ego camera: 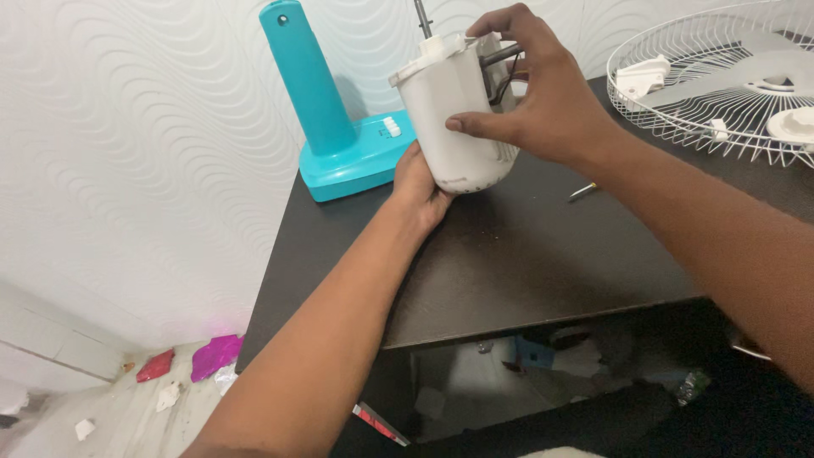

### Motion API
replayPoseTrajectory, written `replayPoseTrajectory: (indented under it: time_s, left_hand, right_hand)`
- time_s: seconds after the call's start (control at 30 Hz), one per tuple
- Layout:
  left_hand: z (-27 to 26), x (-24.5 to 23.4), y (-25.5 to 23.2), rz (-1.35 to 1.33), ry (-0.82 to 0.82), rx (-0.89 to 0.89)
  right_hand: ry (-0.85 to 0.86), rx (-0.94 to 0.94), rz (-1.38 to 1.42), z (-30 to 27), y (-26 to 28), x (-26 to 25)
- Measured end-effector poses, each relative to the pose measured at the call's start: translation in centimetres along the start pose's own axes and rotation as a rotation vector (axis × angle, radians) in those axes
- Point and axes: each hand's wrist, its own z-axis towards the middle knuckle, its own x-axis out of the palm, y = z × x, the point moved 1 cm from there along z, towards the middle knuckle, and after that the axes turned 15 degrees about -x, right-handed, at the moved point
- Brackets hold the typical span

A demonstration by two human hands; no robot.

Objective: The person assembles an electric fan by attaching the motor housing to the fan stand, inserting and tightening screws, and securing the fan cage. The person uses a screwdriver to fasten the components together on a dark tabletop.

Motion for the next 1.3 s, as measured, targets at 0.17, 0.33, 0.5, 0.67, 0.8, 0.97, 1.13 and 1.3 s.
replayPoseTrajectory:
  time_s: [0.17, 0.33, 0.5, 0.67, 0.8, 0.97, 1.13, 1.3]
  left_hand:
    - [-0.6, 0.7, 0.1, 0.168, -0.045, 0.006]
    - [-1.2, 1.5, 0.0, 0.240, -0.056, -0.032]
    - [-1.9, 1.0, -1.1, 0.512, -0.122, -0.023]
    - [-1.8, -0.4, -2.8, 0.792, -0.208, 0.180]
    - [-2.0, -0.2, -3.9, 0.636, -0.117, 0.508]
    - [-3.2, 0.8, -3.6, 0.613, 0.086, 0.353]
    - [-4.0, 1.9, -3.2, 0.703, 0.127, 0.415]
    - [-4.1, 2.1, -2.8, 0.632, 0.153, 0.370]
  right_hand:
    - [0.048, 0.104, 0.020, -0.3, -0.3, -0.1]
    - [0.058, 0.149, -0.022, -0.8, -0.3, -0.5]
    - [-0.042, 0.245, 0.103, -1.7, -0.7, -0.6]
    - [-0.054, 0.186, 0.068, -2.7, -1.5, 0.0]
    - [-0.020, 0.176, 0.068, -3.4, -2.1, 0.2]
    - [0.014, 0.035, 0.257, -3.8, -2.4, -0.1]
    - [0.027, -0.012, 0.187, -4.0, -2.4, 0.1]
    - [-0.024, 0.006, 0.130, -5.0, -1.2, 0.9]
